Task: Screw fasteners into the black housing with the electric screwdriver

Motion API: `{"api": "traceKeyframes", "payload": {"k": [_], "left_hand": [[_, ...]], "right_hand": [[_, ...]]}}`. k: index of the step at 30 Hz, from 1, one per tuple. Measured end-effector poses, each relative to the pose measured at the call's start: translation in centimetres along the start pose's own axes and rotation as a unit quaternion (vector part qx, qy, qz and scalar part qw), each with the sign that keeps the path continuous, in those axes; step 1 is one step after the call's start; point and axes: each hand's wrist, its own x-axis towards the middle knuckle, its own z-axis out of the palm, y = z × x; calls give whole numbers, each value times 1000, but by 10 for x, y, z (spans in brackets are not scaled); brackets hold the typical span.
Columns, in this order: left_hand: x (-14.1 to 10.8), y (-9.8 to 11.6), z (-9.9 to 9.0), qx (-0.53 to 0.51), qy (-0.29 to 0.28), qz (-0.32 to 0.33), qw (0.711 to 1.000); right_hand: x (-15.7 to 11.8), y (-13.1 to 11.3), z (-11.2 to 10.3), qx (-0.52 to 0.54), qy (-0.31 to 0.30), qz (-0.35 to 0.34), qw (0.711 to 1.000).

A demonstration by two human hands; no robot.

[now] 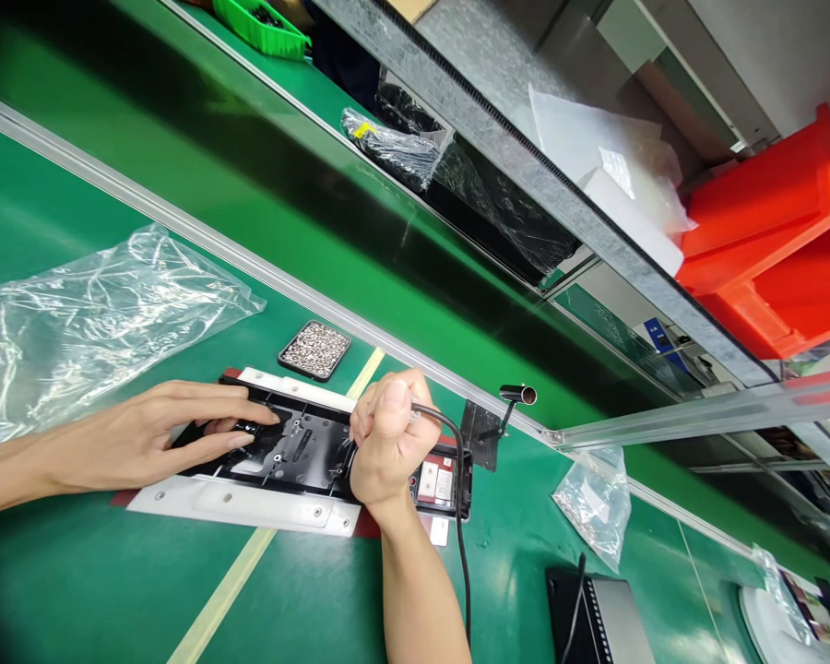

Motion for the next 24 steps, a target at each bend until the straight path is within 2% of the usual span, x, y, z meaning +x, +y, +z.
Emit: {"api": "traceKeyframes", "payload": {"k": [18, 24], "left_hand": [[1, 6, -5, -14, 3, 8, 1000], [1, 3, -4, -3, -15, 4, 1000]], "right_hand": [[-1, -1, 2, -11, 0, 6, 1000], [0, -1, 0, -12, -2, 1, 1000]]}}
